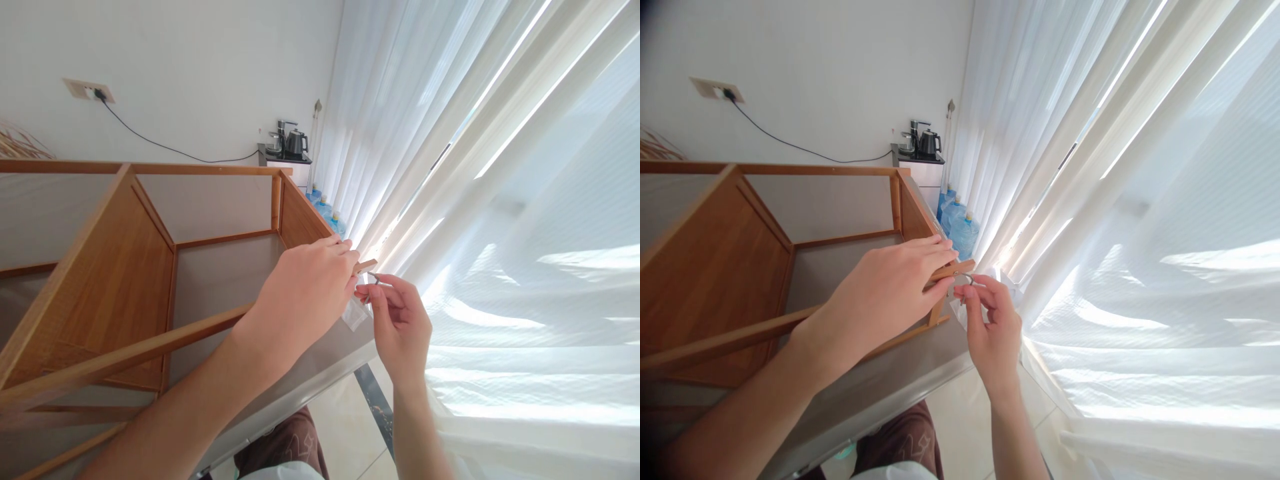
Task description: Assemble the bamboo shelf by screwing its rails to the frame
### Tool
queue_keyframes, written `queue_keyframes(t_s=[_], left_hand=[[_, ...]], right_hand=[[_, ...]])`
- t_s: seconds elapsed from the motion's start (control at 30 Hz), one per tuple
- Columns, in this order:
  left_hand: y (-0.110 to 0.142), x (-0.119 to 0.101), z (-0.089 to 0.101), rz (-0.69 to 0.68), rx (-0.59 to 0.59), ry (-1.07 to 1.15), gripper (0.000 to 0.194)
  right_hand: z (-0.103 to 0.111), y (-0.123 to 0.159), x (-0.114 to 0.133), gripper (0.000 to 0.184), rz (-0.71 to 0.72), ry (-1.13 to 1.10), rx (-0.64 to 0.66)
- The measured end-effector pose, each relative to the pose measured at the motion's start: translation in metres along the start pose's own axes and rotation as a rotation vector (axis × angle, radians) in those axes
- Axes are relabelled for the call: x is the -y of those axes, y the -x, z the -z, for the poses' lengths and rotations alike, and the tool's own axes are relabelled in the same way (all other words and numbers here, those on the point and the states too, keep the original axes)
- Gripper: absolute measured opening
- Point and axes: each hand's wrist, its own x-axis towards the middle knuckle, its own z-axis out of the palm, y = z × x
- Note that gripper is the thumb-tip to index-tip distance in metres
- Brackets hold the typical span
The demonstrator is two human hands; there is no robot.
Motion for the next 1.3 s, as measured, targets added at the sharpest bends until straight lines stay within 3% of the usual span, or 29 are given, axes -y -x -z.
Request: queue_keyframes(t_s=[0.23, 0.7, 1.0, 1.17, 1.3], left_hand=[[0.0, 0.002, -0.001, -0.005, 0.036, 0.024, 0.021], [-0.003, 0.002, 0.002, 0.006, 0.031, 0.063, 0.02], [-0.008, -0.004, 0.007, -0.011, 0.14, -0.042, 0.009], [-0.02, 0.0, 0.022, -0.136, 0.297, -0.161, 0.014], [-0.022, 0.015, 0.027, -0.225, 0.293, -0.109, 0.018]], right_hand=[[-0.005, 0.004, 0.001, 0.021, 0.031, 0.115, -0.087], [-0.008, 0.005, -0.002, 0.019, 0.036, 0.055, -0.08], [-0.01, 0.005, -0.008, 0.019, 0.038, 0.051, -0.101], [-0.012, 0.005, -0.012, 0.015, 0.064, 0.062, -0.118], [-0.013, 0.006, -0.012, 0.014, 0.049, 0.037, -0.12]])
